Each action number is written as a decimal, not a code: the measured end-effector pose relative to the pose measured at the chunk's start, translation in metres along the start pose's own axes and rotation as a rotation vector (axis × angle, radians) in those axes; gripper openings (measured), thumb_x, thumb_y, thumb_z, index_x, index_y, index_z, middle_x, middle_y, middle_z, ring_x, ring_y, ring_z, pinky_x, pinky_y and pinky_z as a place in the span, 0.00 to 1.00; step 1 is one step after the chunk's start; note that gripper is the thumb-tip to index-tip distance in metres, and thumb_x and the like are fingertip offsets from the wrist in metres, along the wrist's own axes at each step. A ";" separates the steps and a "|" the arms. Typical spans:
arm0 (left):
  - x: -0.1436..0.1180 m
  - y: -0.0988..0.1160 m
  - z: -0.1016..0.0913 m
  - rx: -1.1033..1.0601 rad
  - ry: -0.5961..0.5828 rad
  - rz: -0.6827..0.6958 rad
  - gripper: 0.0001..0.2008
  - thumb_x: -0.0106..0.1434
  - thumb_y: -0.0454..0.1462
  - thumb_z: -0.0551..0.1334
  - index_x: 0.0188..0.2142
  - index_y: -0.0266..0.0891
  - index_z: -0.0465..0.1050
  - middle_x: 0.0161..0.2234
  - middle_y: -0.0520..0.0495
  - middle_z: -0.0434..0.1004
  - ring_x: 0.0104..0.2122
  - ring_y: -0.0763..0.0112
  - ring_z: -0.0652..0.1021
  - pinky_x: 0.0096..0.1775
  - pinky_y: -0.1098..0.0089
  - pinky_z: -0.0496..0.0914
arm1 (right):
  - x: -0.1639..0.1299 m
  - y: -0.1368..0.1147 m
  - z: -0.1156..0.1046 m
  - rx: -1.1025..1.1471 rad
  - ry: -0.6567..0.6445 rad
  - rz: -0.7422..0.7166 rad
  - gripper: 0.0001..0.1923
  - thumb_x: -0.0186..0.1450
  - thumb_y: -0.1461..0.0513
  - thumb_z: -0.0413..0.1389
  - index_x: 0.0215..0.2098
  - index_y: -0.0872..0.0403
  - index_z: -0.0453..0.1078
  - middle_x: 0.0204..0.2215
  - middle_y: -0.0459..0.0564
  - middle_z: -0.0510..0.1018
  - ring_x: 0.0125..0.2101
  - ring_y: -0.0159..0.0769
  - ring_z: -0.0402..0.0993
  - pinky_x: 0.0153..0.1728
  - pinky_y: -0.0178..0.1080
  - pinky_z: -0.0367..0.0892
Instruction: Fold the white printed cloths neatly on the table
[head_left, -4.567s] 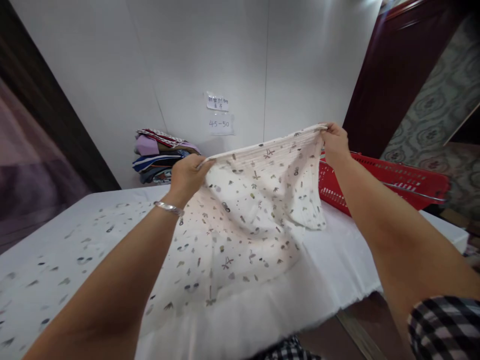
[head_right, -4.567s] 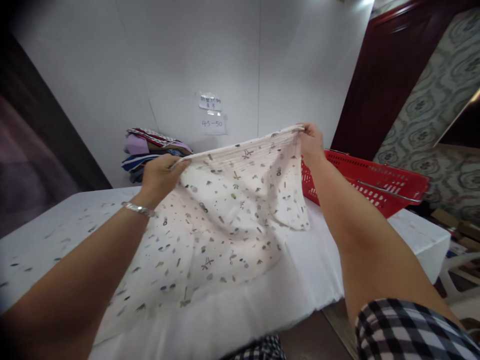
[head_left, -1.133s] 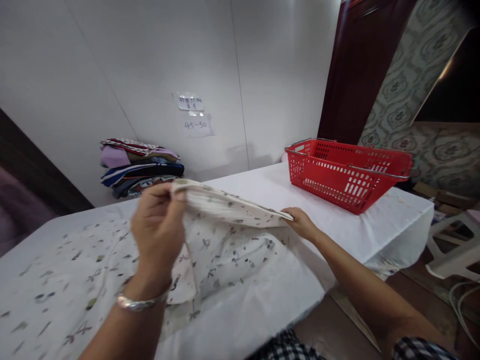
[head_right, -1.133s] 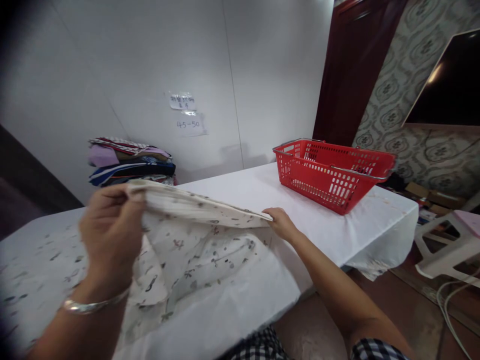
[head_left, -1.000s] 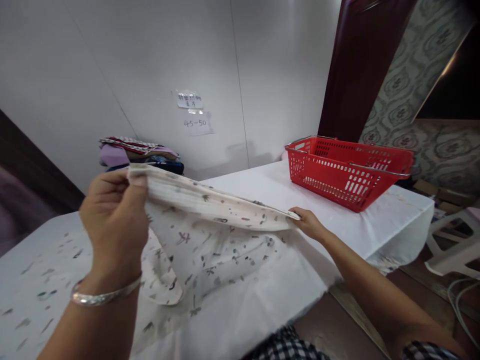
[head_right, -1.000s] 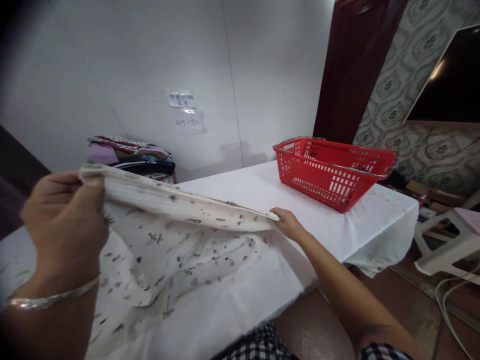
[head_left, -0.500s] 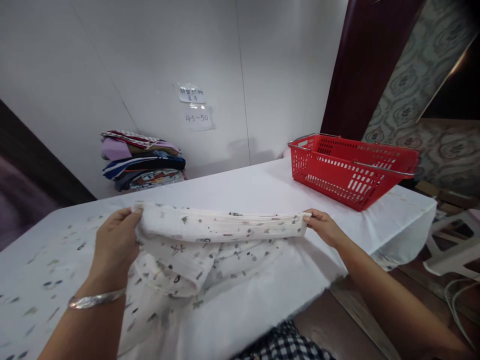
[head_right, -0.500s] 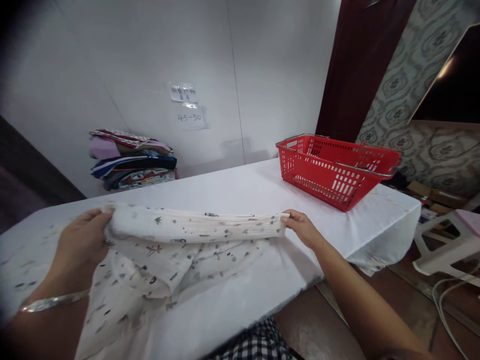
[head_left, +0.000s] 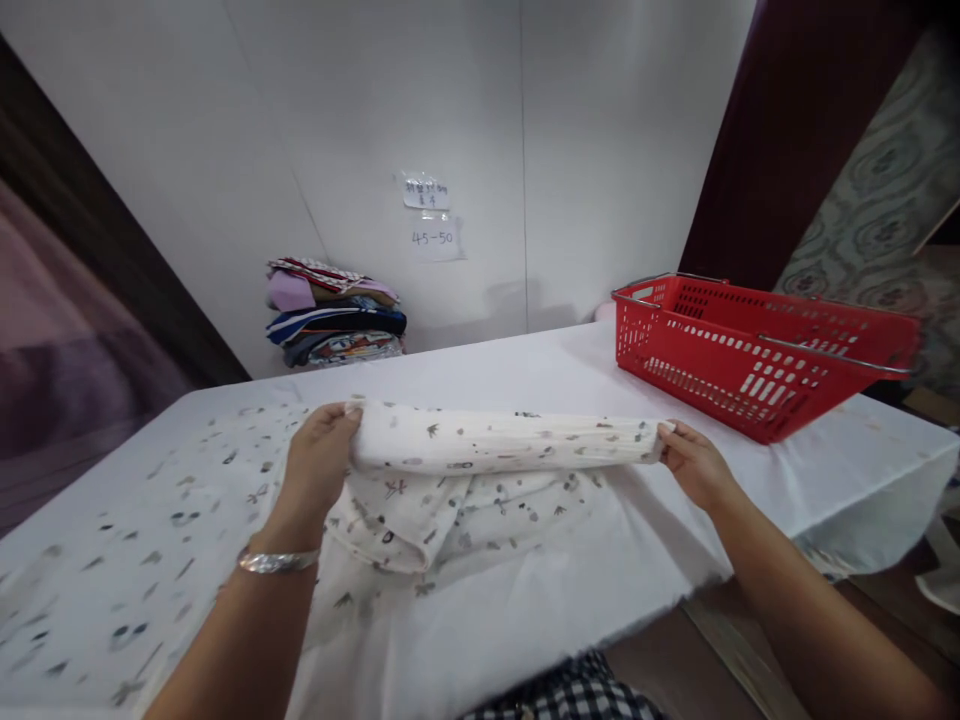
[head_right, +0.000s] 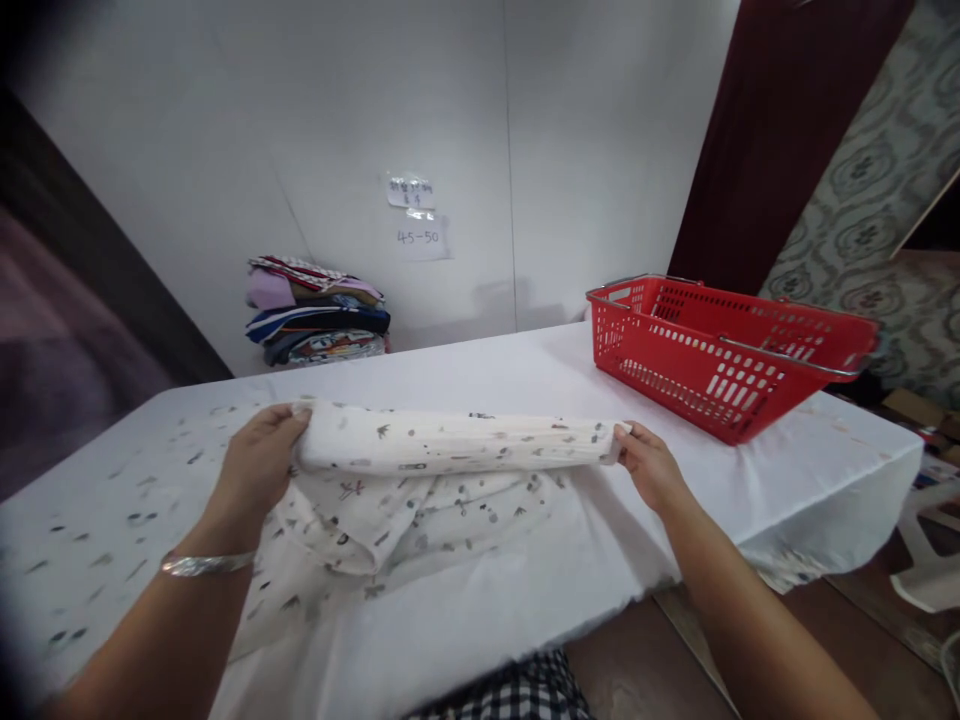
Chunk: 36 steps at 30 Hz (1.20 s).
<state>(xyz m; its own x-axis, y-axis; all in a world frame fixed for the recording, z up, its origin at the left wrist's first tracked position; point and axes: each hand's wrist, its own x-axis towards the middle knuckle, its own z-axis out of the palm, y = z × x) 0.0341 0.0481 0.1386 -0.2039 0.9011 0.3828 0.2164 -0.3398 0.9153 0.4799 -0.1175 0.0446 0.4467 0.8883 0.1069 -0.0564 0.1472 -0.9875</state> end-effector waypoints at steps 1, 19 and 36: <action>-0.003 0.006 0.004 -0.058 -0.053 -0.061 0.18 0.47 0.47 0.66 0.32 0.36 0.71 0.24 0.51 0.74 0.25 0.73 0.72 0.27 0.74 0.67 | 0.001 0.002 -0.007 -0.058 0.013 0.008 0.17 0.56 0.48 0.58 0.30 0.53 0.69 0.28 0.49 0.76 0.29 0.37 0.72 0.32 0.41 0.68; -0.111 0.075 0.101 0.020 -0.677 0.298 0.06 0.59 0.36 0.59 0.34 0.43 0.75 0.33 0.52 0.74 0.31 0.74 0.72 0.36 0.73 0.66 | -0.044 -0.065 0.164 -0.120 -0.392 -0.260 0.15 0.61 0.53 0.56 0.43 0.51 0.71 0.35 0.47 0.76 0.37 0.35 0.71 0.39 0.38 0.67; -0.123 0.057 0.097 -0.197 -0.677 -0.036 0.09 0.57 0.42 0.62 0.29 0.38 0.70 0.26 0.53 0.72 0.25 0.76 0.70 0.28 0.75 0.64 | -0.052 -0.059 0.164 -0.119 -0.358 -0.237 0.13 0.61 0.53 0.57 0.38 0.52 0.69 0.27 0.44 0.72 0.27 0.30 0.66 0.28 0.33 0.63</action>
<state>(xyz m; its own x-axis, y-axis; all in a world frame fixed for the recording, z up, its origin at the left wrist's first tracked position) 0.1641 -0.0563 0.1318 0.4446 0.8607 0.2481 0.0305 -0.2914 0.9561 0.3140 -0.1009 0.1162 0.0960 0.9337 0.3448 0.1226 0.3327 -0.9350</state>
